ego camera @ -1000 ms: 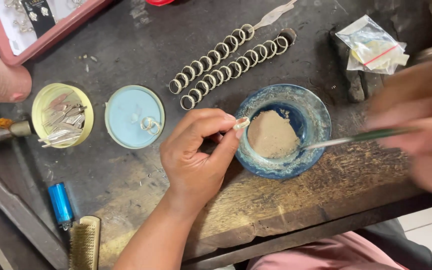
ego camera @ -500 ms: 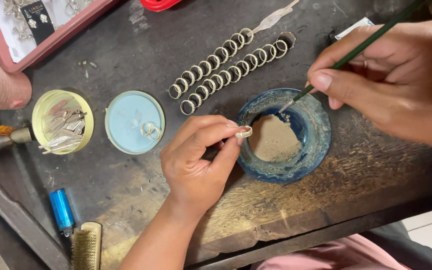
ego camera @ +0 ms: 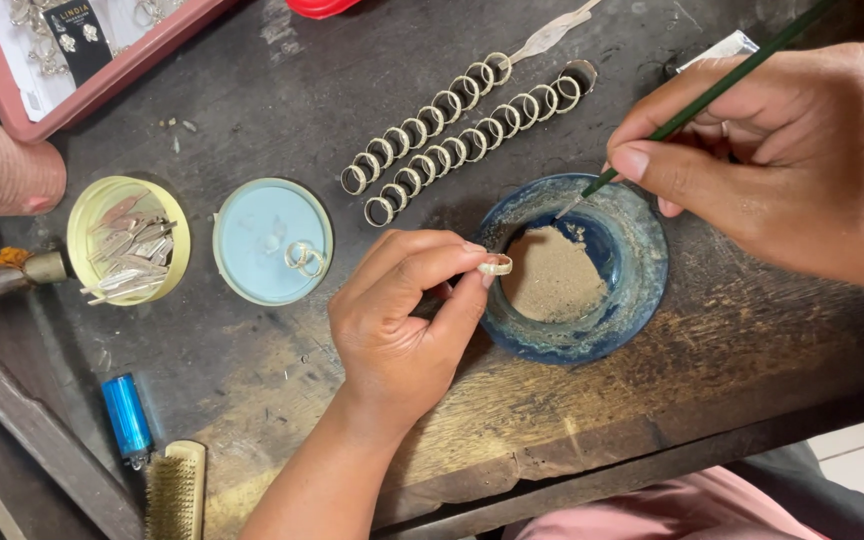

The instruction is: Applying paste to small jewelry components using a fine brush at a workbench.

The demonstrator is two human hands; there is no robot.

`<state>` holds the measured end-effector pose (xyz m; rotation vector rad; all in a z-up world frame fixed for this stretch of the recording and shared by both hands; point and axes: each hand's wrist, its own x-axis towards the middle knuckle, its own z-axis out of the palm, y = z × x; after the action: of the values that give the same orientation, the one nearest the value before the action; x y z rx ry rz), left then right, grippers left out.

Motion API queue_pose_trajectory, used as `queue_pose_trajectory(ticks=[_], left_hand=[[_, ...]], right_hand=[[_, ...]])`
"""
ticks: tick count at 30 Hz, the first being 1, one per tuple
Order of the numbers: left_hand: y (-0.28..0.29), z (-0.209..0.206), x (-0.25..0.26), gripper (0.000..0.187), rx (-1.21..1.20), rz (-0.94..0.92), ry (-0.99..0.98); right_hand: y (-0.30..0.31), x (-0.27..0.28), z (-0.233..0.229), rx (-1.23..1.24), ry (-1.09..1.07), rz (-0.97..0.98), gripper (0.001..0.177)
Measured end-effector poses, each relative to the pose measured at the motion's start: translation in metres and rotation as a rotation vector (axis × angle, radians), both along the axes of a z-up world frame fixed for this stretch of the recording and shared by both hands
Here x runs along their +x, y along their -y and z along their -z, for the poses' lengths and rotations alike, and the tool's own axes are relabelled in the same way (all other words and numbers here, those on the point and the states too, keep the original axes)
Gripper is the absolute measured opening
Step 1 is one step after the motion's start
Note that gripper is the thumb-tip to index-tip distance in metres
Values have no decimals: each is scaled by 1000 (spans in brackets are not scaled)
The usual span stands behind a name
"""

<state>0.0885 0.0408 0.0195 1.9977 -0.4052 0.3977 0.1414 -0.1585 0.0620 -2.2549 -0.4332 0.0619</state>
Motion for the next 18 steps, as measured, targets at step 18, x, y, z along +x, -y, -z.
queue_pose_trajectory(ticks=[18], left_hand=[[0, 2, 0, 18, 22, 4, 40]], right_hand=[[1, -1, 1, -18, 5, 8, 3]])
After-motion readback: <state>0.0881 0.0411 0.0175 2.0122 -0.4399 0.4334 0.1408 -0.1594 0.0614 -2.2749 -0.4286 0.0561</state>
